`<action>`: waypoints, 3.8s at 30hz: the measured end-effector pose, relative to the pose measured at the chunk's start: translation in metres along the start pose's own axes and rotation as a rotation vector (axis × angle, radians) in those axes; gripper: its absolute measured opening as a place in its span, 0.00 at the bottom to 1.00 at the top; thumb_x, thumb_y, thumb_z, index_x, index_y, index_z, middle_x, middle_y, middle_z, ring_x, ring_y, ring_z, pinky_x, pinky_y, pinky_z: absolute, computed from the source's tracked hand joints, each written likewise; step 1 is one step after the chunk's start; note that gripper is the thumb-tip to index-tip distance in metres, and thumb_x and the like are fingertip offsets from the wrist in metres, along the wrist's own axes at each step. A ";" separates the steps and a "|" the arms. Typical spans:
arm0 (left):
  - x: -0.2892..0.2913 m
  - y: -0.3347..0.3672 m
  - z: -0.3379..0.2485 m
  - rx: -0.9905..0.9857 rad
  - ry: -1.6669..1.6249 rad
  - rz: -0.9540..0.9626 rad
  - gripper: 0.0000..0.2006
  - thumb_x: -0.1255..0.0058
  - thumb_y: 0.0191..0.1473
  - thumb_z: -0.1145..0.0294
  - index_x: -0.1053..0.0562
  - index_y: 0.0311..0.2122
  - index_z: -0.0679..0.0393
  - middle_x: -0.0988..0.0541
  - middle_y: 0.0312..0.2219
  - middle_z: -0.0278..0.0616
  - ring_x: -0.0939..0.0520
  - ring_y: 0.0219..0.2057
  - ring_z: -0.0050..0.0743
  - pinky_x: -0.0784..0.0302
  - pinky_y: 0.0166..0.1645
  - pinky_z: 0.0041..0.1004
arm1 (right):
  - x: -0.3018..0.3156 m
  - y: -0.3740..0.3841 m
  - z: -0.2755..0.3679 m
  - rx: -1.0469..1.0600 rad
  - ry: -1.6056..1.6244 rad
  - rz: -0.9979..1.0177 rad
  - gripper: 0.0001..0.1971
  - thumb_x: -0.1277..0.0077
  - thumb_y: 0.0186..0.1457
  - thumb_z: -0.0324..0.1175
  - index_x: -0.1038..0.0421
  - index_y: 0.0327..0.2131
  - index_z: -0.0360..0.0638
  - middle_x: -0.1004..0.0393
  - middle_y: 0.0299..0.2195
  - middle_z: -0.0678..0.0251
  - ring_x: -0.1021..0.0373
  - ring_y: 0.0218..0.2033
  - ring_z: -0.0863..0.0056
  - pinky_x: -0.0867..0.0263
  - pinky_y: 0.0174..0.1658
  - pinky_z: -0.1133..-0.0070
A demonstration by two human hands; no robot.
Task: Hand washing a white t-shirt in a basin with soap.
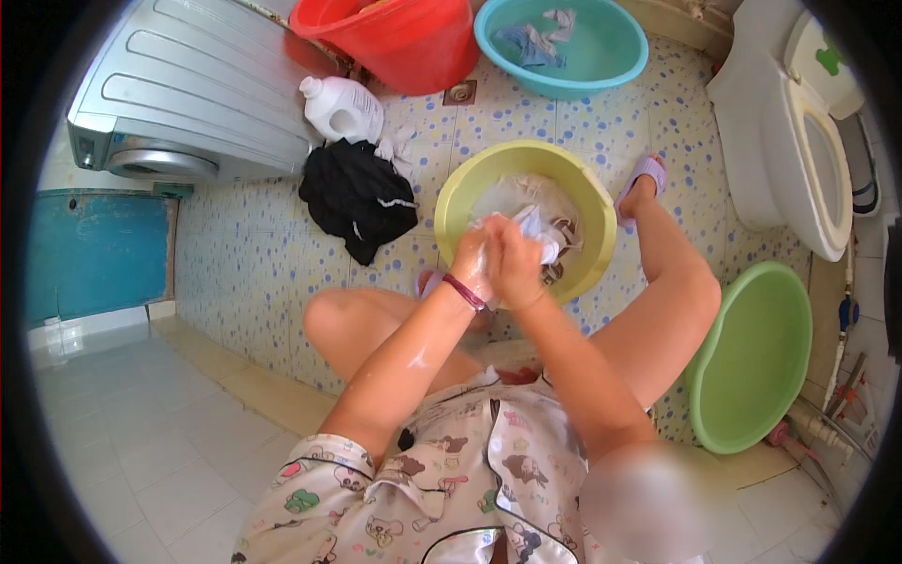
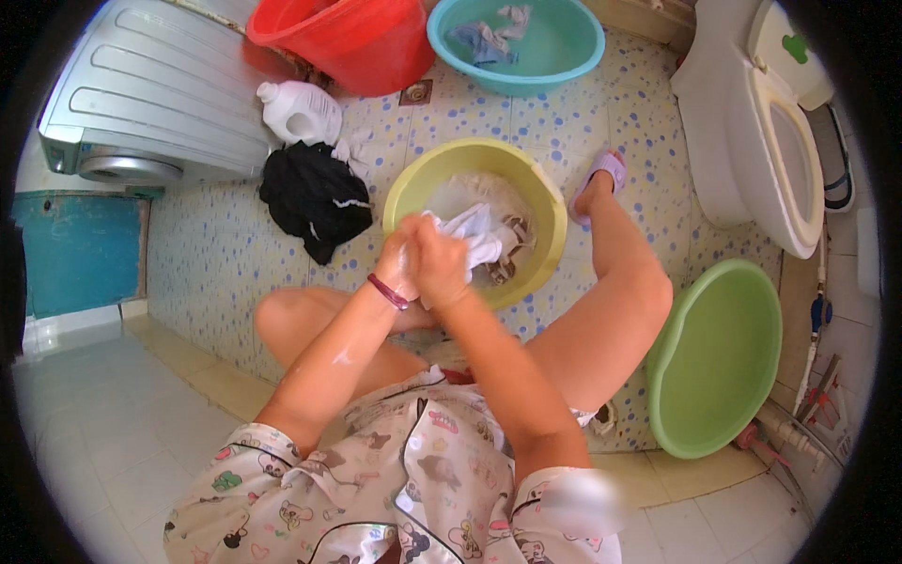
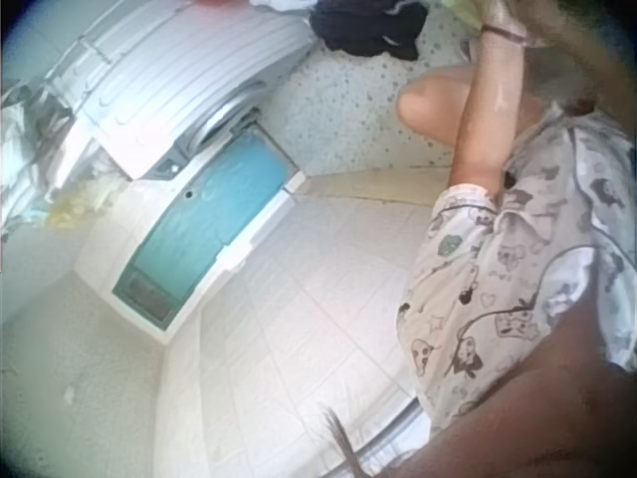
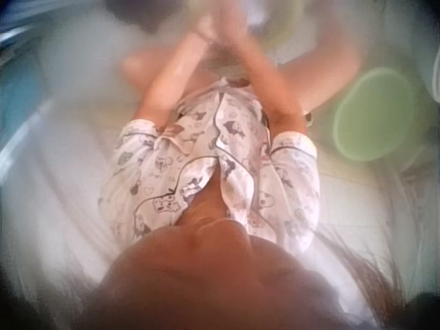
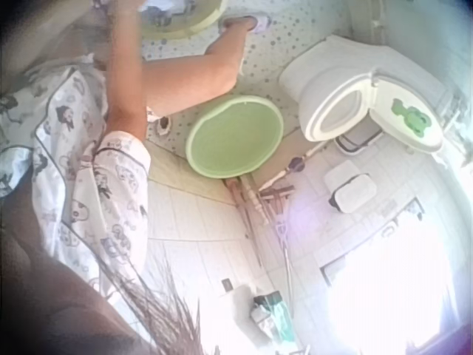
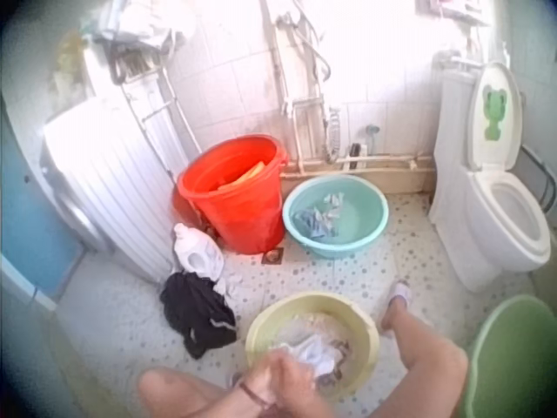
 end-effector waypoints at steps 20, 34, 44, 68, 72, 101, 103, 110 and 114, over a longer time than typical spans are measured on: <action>-0.035 -0.015 -0.026 -0.230 0.544 -0.081 0.10 0.55 0.48 0.71 0.34 0.36 0.62 0.29 0.28 0.35 0.27 0.29 0.19 0.32 0.35 0.21 | 0.054 0.019 -0.022 -0.714 0.699 0.443 0.10 0.55 0.51 0.37 0.37 0.22 0.43 0.42 0.17 0.78 0.48 0.19 0.90 0.52 0.22 0.89; -0.027 -0.013 -0.026 -0.179 0.479 -0.114 0.07 0.57 0.49 0.73 0.34 0.35 0.62 0.28 0.28 0.36 0.26 0.28 0.21 0.29 0.32 0.23 | 0.060 0.018 -0.017 -0.666 0.566 0.656 0.04 0.52 0.43 0.28 0.32 0.23 0.38 0.37 0.18 0.77 0.45 0.19 0.91 0.50 0.21 0.90; -0.024 -0.012 -0.026 -0.160 0.467 -0.151 0.07 0.57 0.49 0.73 0.34 0.35 0.62 0.28 0.27 0.35 0.26 0.28 0.21 0.30 0.32 0.22 | 0.057 0.010 -0.022 -0.700 0.660 0.609 0.05 0.54 0.44 0.29 0.32 0.23 0.38 0.35 0.20 0.77 0.43 0.21 0.90 0.48 0.24 0.89; 0.004 -0.001 -0.034 -0.107 0.220 -0.207 0.10 0.59 0.51 0.69 0.34 0.37 0.62 0.28 0.32 0.39 0.25 0.32 0.28 0.29 0.38 0.26 | 0.033 -0.008 -0.003 -0.319 0.404 0.326 0.08 0.54 0.49 0.32 0.38 0.21 0.41 0.36 0.19 0.68 0.41 0.20 0.81 0.45 0.24 0.83; -0.018 -0.002 -0.003 -0.191 0.298 -0.291 0.10 0.61 0.53 0.63 0.32 0.34 0.58 0.28 0.27 0.35 0.27 0.30 0.25 0.31 0.37 0.25 | 0.011 0.001 0.007 0.040 -0.021 0.157 0.12 0.54 0.47 0.34 0.39 0.15 0.40 0.38 0.13 0.59 0.40 0.14 0.65 0.44 0.19 0.74; 0.019 0.013 -0.003 0.168 0.128 -0.116 0.15 0.61 0.53 0.59 0.35 0.39 0.58 0.28 0.35 0.39 0.28 0.38 0.32 0.32 0.43 0.31 | 0.012 0.009 -0.034 -0.044 -0.240 0.002 0.13 0.56 0.48 0.31 0.38 0.13 0.40 0.39 0.10 0.59 0.39 0.12 0.62 0.46 0.16 0.73; 0.001 0.005 -0.006 0.022 0.243 -0.212 0.15 0.58 0.52 0.60 0.35 0.41 0.58 0.28 0.34 0.37 0.28 0.38 0.29 0.33 0.43 0.28 | 0.020 -0.004 -0.037 -0.171 -0.168 -0.140 0.14 0.57 0.49 0.31 0.43 0.13 0.38 0.44 0.10 0.58 0.44 0.12 0.62 0.48 0.17 0.72; 0.002 0.002 -0.032 -0.214 0.632 -0.157 0.12 0.57 0.52 0.64 0.34 0.39 0.59 0.29 0.34 0.34 0.29 0.36 0.21 0.35 0.42 0.24 | 0.033 -0.054 -0.002 0.160 -0.126 0.033 0.13 0.48 0.40 0.28 0.43 0.12 0.42 0.44 0.11 0.62 0.44 0.13 0.65 0.48 0.17 0.74; -0.004 -0.004 -0.031 -0.170 0.576 -0.064 0.14 0.58 0.51 0.67 0.36 0.43 0.61 0.29 0.37 0.36 0.29 0.39 0.23 0.36 0.45 0.24 | 0.035 -0.063 -0.012 0.196 -0.118 0.120 0.13 0.47 0.38 0.28 0.43 0.13 0.42 0.43 0.13 0.64 0.43 0.14 0.67 0.47 0.18 0.74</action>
Point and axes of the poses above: each hand's wrist, its own y-axis towards the middle knuckle, its own x-axis out of the back of the hand, z = x × y, the point moved 2 cm from there along y, towards the middle knuckle
